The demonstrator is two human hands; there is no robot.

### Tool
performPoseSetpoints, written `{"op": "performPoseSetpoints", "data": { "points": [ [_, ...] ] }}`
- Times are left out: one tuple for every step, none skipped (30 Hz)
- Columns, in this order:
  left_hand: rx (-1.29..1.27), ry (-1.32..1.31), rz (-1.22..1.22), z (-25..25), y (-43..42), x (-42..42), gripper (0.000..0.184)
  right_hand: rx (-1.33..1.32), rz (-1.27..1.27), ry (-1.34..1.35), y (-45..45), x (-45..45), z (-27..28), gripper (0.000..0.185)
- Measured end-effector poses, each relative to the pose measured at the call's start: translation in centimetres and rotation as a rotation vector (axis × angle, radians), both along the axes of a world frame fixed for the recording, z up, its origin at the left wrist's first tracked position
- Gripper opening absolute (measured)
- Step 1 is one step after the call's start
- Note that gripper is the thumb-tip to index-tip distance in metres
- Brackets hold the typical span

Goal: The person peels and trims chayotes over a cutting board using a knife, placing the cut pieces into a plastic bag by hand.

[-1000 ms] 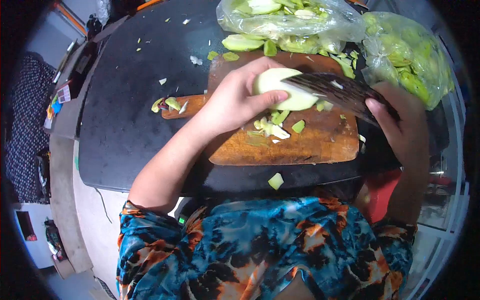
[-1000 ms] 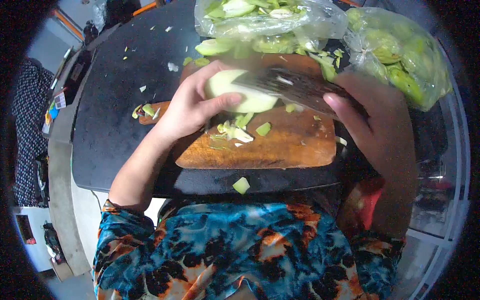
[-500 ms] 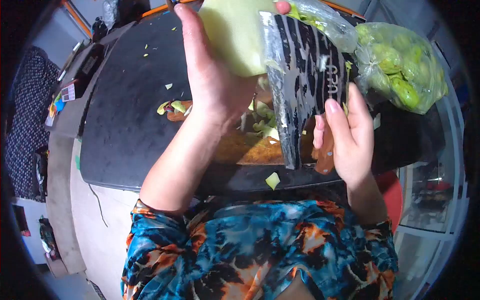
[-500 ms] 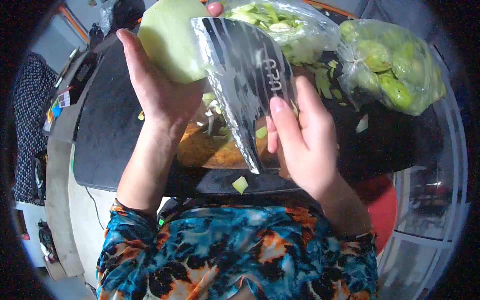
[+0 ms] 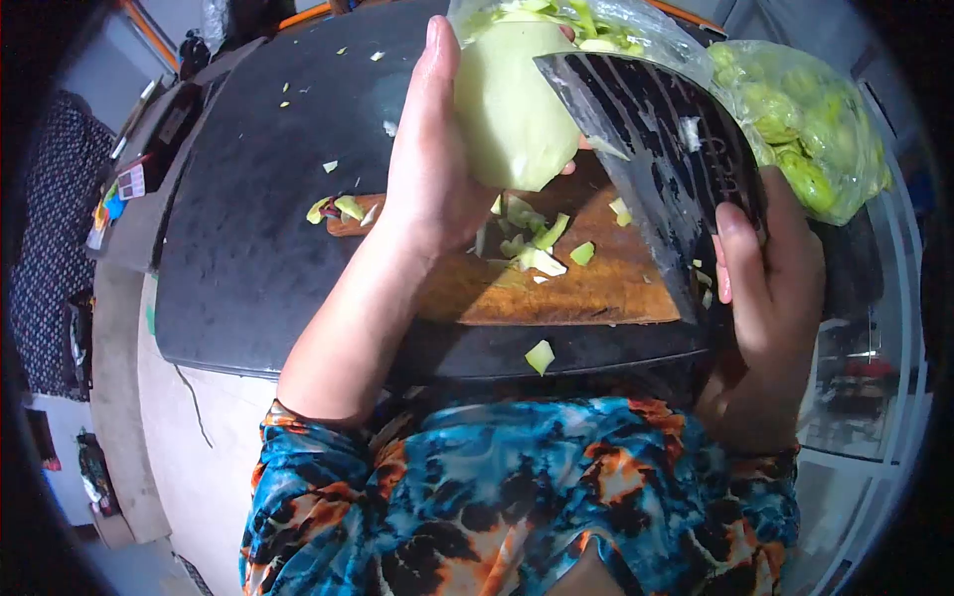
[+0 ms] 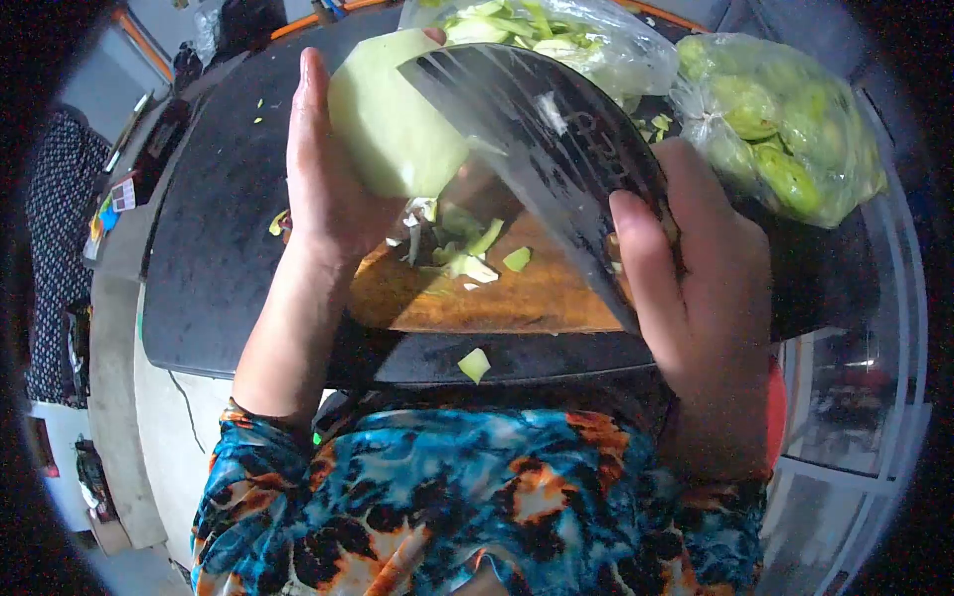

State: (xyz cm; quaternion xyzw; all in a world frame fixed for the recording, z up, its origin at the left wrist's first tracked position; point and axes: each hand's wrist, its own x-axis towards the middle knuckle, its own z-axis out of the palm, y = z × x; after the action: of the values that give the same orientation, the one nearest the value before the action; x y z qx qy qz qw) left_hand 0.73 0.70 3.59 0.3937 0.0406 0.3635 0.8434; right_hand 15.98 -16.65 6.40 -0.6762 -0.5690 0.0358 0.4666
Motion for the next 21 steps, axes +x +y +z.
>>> {"op": "performPoseSetpoints", "data": {
  "points": [
    [0.0,-0.017,-0.024,-0.1,0.0,0.0,0.073,-0.028,-0.011,-0.062,0.0,0.1,0.3,0.022],
    [0.039,0.007,-0.012,-0.1,0.0,0.0,0.072,-0.018,-0.012,-0.105,-0.1,0.3,0.4,0.022],
    [0.079,0.03,0.0,-0.1,-0.1,0.1,0.072,-0.009,-0.012,-0.147,-0.1,0.4,0.5,0.022],
    [0.119,0.054,0.013,0.0,-0.1,0.1,0.071,-0.02,-0.003,-0.156,-0.1,0.4,0.7,0.022],
    [0.13,0.095,0.05,0.1,-0.4,0.1,0.07,-0.031,0.005,-0.164,-0.1,0.4,0.8,0.022],
    [0.142,0.138,0.086,0.3,-0.8,0.2,0.069,-0.063,0.02,-0.138,-0.1,0.3,1.3,0.021],
    [0.155,0.179,0.121,0.4,-1.0,0.3,0.068,-0.091,0.034,-0.083,0.0,0.2,1.2,0.023],
    [0.14,0.16,0.13,0.3,-0.9,0.4,0.067,-0.119,0.045,-0.028,0.2,0.2,1.2,0.025],
    [0.124,0.14,0.138,0.0,-0.7,0.4,0.066,-0.144,0.056,0.055,0.4,0.3,0.6,0.029],
    [0.106,0.12,0.147,-0.2,-0.6,0.5,0.065,-0.158,0.048,0.1,0.6,0.2,0.2,0.029],
    [0.081,0.117,0.181,-0.3,-0.7,0.6,0.064,-0.171,0.04,0.145,0.8,0.0,-0.2,0.029],
    [0.057,0.114,0.215,-0.4,-0.9,0.7,0.063,-0.171,0.015,0.152,1.0,-0.5,-0.4,0.025],
    [0.033,0.111,0.251,-0.5,-1.0,0.9,0.063,-0.165,0.018,0.167,1.2,-0.7,-0.8,0.024],
    [0.024,0.101,0.273,-0.6,-1.0,1.0,0.062,-0.16,0.02,0.181,1.3,-0.8,-1.1,0.022],
    [0.015,0.091,0.295,-0.8,-1.1,1.1,0.062,-0.15,0.047,0.204,1.5,-0.7,-1.5,0.022],
    [0.006,0.082,0.316,-1.1,-1.0,1.2,0.062,-0.157,0.05,0.216,1.5,-0.7,-1.6,0.023],
    [0.011,0.098,0.326,-1.4,-0.9,1.2,0.061,-0.164,0.052,0.228,1.6,-0.6,-1.7,0.023],
    [0.018,0.112,0.336,-1.7,-0.8,1.3,0.061,-0.17,0.054,0.241,1.6,-0.6,-1.9,0.024],
    [0.025,0.126,0.346,-1.9,-0.7,1.3,0.061,-0.206,0.032,0.242,1.6,-0.4,-1.5,0.024],
    [0.021,0.11,0.337,-1.9,-0.6,1.3,0.06,-0.242,0.048,0.279,1.5,-0.2,-0.9,0.024],
    [0.017,0.093,0.33,-1.8,-0.6,1.4,0.06,-0.278,0.063,0.315,1.4,0.0,-0.3,0.024]
  ]
}}
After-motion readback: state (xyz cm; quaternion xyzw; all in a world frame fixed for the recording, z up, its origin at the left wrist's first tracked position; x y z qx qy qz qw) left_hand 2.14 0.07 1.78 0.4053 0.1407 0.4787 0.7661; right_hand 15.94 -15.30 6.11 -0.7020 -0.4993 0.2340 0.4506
